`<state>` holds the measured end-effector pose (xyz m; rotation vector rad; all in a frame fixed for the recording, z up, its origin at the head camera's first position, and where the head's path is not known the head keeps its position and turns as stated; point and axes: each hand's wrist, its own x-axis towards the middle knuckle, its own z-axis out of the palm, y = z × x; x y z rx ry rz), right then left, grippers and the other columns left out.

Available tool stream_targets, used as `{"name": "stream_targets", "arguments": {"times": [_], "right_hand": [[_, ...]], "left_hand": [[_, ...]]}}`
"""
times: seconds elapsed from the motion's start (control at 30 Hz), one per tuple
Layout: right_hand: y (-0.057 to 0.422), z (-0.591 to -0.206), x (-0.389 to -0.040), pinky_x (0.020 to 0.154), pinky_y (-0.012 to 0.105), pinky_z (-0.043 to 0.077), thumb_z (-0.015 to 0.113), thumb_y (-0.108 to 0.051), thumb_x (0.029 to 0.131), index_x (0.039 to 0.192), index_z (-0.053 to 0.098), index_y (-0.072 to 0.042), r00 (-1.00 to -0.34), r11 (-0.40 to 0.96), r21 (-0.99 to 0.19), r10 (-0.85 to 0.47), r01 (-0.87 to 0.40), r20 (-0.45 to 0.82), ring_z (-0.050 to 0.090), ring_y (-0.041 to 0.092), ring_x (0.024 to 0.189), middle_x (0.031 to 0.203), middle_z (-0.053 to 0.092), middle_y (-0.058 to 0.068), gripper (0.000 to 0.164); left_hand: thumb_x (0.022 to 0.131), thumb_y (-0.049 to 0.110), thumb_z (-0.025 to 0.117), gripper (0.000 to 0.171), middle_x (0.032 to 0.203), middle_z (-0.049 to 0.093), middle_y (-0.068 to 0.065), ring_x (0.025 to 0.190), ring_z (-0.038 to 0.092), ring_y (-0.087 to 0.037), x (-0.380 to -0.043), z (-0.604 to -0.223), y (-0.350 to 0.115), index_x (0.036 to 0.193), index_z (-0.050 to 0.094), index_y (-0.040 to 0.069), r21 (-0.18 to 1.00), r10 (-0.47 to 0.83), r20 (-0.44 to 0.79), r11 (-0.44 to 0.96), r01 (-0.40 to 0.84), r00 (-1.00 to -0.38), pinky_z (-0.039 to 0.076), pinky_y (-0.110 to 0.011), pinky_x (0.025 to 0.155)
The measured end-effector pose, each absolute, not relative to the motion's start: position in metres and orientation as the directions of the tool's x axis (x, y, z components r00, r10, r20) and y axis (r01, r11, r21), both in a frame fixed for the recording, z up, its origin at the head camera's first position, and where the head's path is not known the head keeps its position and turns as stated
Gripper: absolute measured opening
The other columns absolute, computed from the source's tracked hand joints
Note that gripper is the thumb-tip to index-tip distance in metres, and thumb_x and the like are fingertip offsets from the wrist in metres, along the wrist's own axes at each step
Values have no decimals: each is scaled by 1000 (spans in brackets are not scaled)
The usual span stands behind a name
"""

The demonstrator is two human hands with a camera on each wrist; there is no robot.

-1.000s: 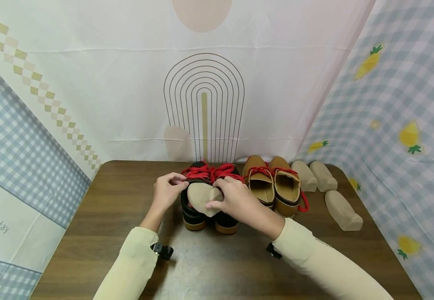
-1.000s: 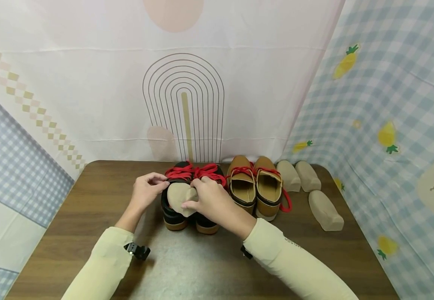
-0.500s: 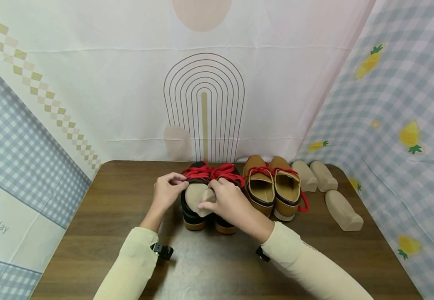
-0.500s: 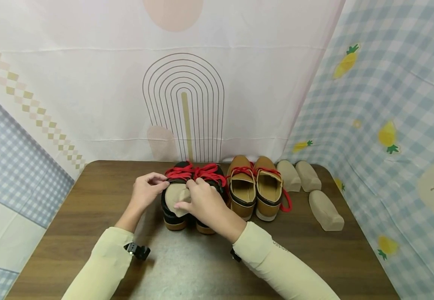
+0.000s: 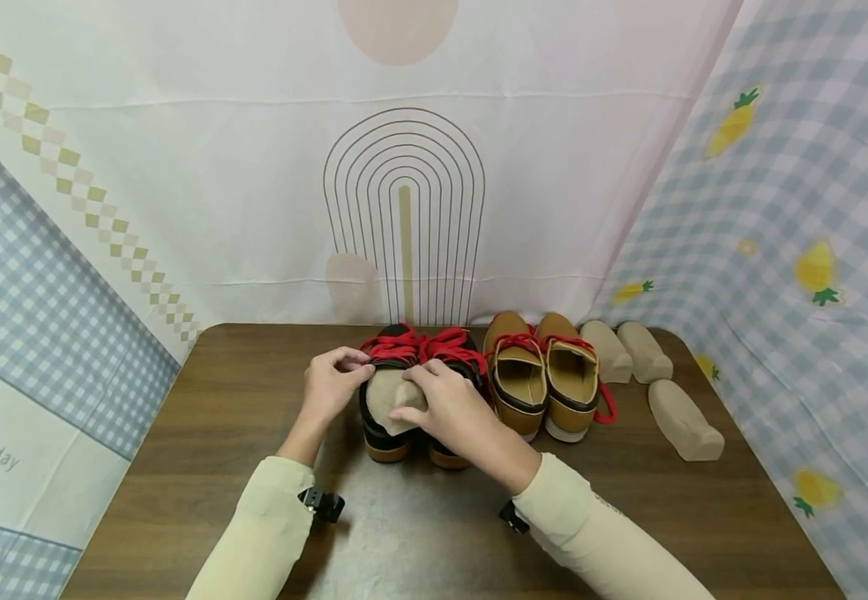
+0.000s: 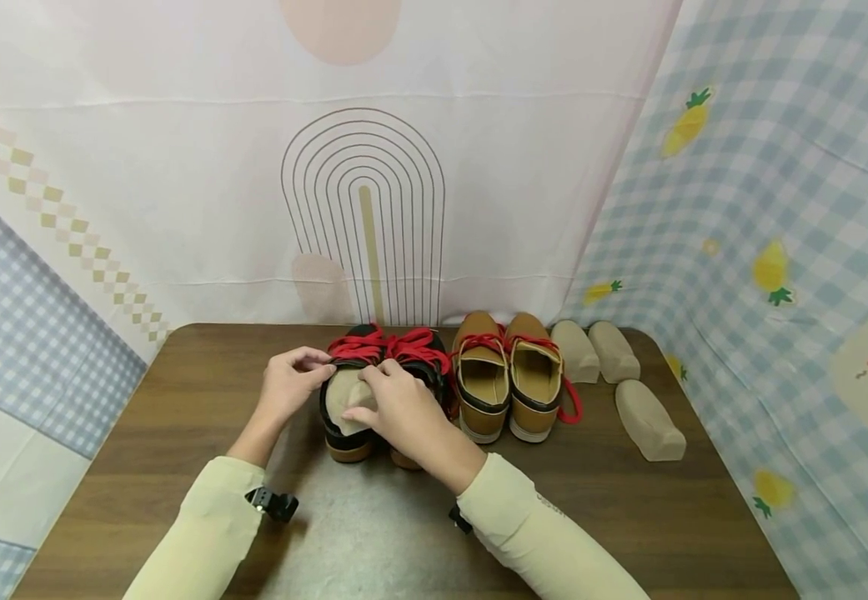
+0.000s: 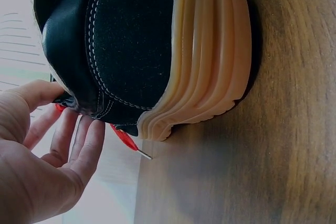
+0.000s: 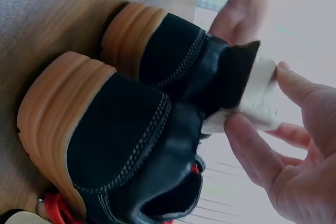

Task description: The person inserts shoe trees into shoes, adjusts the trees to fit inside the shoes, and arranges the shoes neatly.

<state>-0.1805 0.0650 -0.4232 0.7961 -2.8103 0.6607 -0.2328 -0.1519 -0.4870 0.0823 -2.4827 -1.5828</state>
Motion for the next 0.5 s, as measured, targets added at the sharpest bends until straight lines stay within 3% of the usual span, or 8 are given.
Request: {"name": "stream_targets", "arguments": {"times": [0.27,0.5], "right_hand": [[71,-419,-185,95,42,56,81,-36,88,125,71,-13,-800,686,-414,-539,-599,263,68,23,109,119,70,5,45],[64,-422,-187,87,39,57,85,-32,84,118,72,-12,-790,662,-431,-529,-613,311,68,20,100,110,70,5,41]], "left_hand": [[85,15,83,11,80,74,-3,73,63,-7,-232,-487,-152,94,80,9,904,-152,123,425,47,-981,48,-24,66],[84,16,84,11,78,73,-2,72,63,-7,-233,-486,-152,93,80,10,903,-151,128,426,52,-980,48,-24,66]]}}
